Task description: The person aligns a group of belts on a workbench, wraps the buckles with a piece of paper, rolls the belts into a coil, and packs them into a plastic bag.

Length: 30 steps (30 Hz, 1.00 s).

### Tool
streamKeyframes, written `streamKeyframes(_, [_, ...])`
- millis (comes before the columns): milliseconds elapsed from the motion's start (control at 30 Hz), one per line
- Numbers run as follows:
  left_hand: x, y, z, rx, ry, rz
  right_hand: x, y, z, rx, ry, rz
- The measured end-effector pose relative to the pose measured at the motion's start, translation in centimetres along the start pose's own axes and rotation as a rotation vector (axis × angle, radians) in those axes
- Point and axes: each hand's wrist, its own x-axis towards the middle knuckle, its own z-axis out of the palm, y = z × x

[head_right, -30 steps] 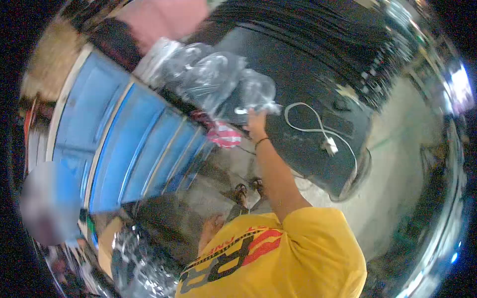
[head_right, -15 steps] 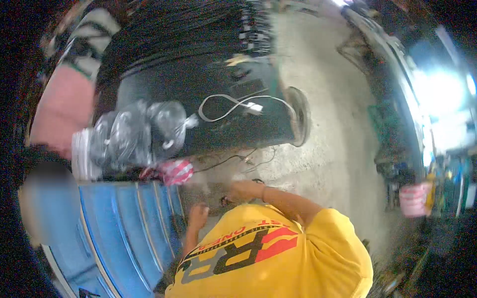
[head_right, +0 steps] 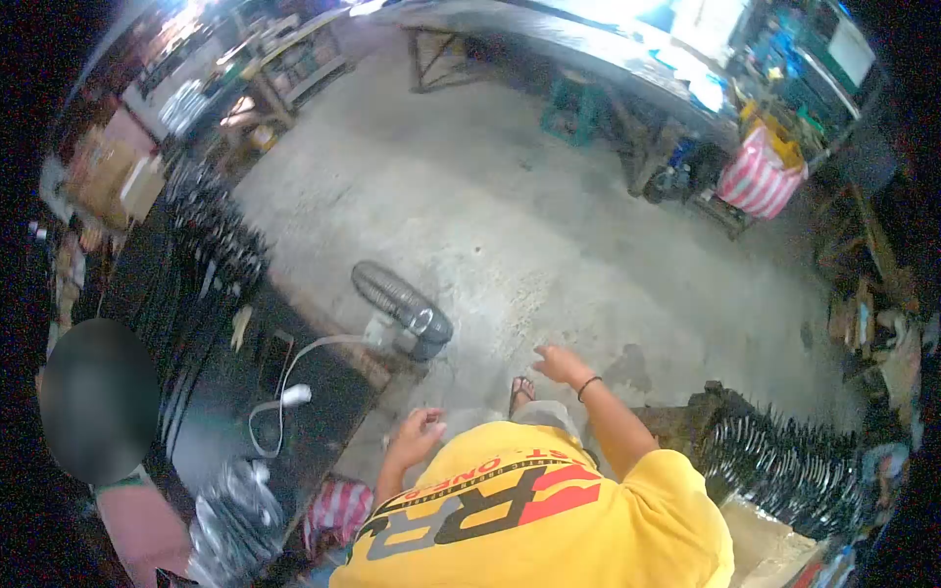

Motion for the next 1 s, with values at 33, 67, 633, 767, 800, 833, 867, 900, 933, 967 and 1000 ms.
streamKeyframes(33, [2.7,2.3,0.1,0.013,-0.022,0.012,0.0,1.1,-1.4,-0.032,-0.094,0.055])
streamKeyframes(67, [5.2,5.0,0.3,-0.033,-0.029,0.066,0.3,2.2,-3.0,-0.069,-0.189,0.108])
streamKeyframes(633, [38.1,44.1,-1.4,-0.274,-0.565,1.347,22.4,12.1,-27.8,0.374,0.112,0.095])
streamKeyframes(767, [46.9,49.5,-3.0,0.011,-0.56,1.67,23.2,20.9,-31.4,0.235,0.276,0.462])
streamKeyframes(800, [48.6,49.5,-3.1,-0.042,-0.561,1.614,22.7,24.0,-30.8,0.239,0.378,0.478])
streamKeyframes(833, [50.8,49.8,-3.0,-0.065,-0.571,1.59,21.9,26.9,-29.5,0.244,0.482,0.491])
streamKeyframes(867, [52.9,50.0,-2.9,-0.088,-0.581,1.565,20.9,28.7,-28.6,0.36,0.544,0.603])
streamKeyframes(900, [55.3,50.2,-2.4,-0.146,-0.472,1.614,20.1,30.1,-27.6,0.477,0.597,0.711])
streamKeyframes(933, [57.6,50.5,-2.5,-0.172,-0.416,1.634,19.3,30.3,-27.3,0.5,0.606,0.796])
streamKeyframes(967, [59.8,50.8,-2.6,-0.198,-0.358,1.651,18.6,31.3,-26.0,0.503,0.604,0.795])
streamKeyframes(1000, [62.5,50.7,-3.7,-0.186,-0.5,1.57,18.0,32.6,-24.4,0.469,0.467,0.941])
